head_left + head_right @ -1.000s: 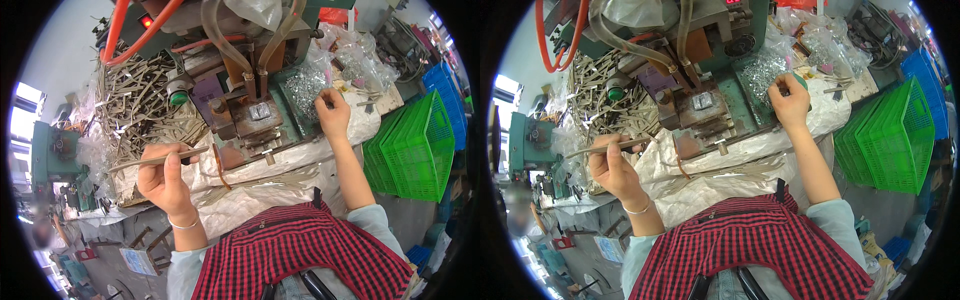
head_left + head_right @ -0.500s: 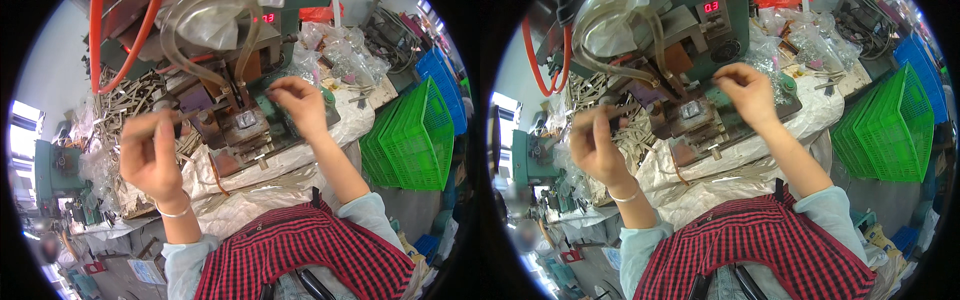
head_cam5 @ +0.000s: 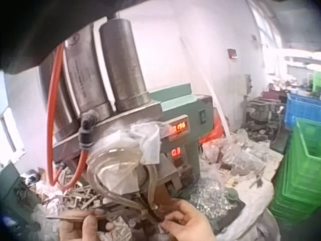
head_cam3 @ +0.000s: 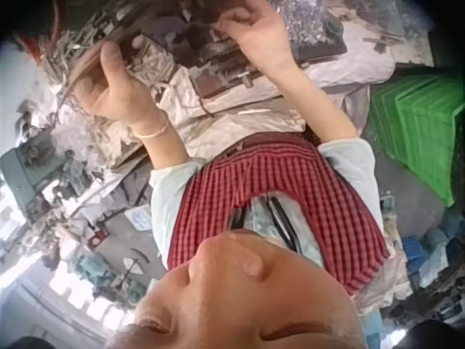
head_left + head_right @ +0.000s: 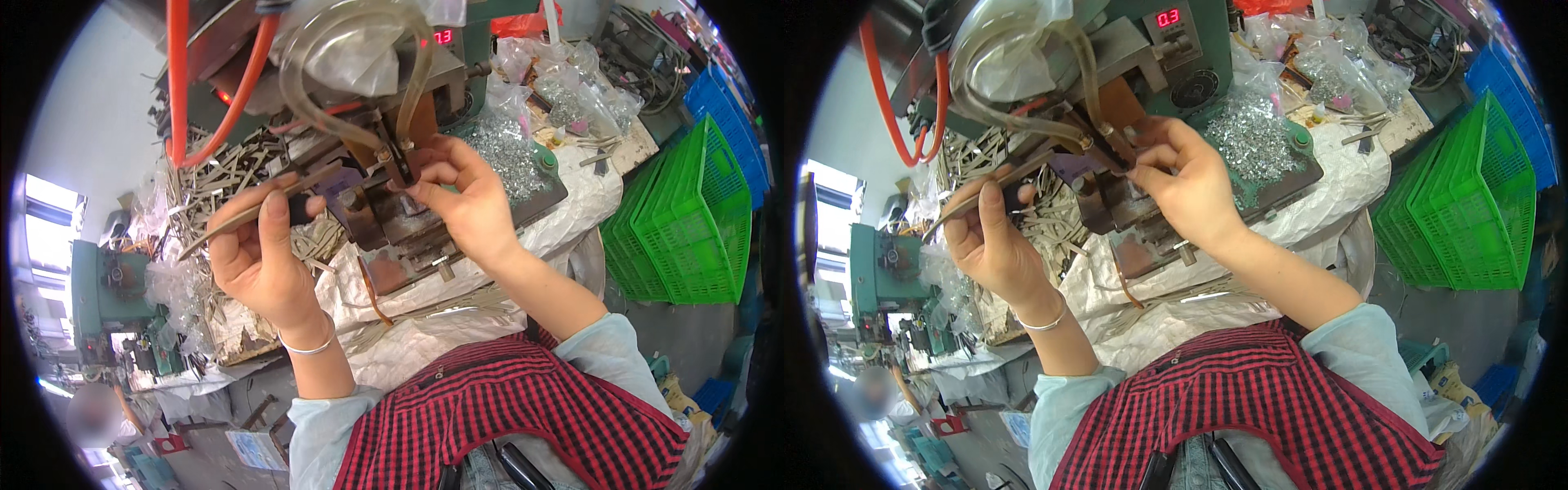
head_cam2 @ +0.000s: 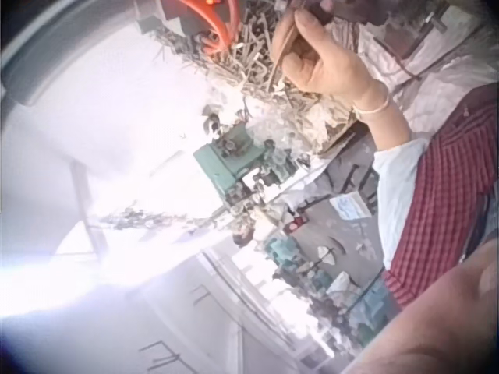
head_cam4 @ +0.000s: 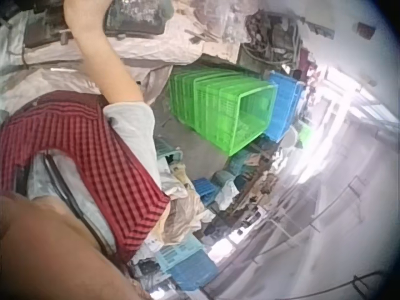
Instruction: The person repeatedly picks small metal pieces from a pile and inserts them into a press machine, then removes the processed pieces and places them into a green basket. The cycle continues with consistent hand movements and machine operation.
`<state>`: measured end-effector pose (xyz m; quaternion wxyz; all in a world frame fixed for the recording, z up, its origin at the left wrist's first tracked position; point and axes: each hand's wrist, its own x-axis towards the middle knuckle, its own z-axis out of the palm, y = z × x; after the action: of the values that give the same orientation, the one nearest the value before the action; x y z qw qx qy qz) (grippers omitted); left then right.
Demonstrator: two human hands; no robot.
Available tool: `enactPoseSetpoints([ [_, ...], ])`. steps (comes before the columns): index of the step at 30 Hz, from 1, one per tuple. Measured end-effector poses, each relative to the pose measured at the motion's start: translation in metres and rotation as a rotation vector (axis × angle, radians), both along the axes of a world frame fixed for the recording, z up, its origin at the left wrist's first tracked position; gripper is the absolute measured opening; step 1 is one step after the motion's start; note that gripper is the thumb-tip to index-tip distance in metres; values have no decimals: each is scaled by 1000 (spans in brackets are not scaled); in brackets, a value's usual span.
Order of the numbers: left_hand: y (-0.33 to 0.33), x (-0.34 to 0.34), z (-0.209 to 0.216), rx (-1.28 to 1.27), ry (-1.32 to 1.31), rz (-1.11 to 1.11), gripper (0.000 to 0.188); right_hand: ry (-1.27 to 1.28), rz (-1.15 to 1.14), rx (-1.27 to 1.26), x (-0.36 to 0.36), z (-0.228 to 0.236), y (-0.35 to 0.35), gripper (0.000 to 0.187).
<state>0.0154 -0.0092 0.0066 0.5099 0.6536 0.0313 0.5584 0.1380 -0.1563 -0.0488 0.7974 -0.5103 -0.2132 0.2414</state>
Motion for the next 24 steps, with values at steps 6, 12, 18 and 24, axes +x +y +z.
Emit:
enactPoseSetpoints([
  [6,-27,-24,-34,327,139,-68,22,-265,191,-75,5,20,-43,60],
  [12,-56,-16,-50,863,303,89,23,-1109,-659,-841,68,-73,-85,18],
  [18,-37,-5,-13,160,-91,111,7,-820,-189,-292,7,-16,-28,21],
  [24,-5,-13,-9,204,50,5,5,-80,303,-160,12,13,-26,25],
])
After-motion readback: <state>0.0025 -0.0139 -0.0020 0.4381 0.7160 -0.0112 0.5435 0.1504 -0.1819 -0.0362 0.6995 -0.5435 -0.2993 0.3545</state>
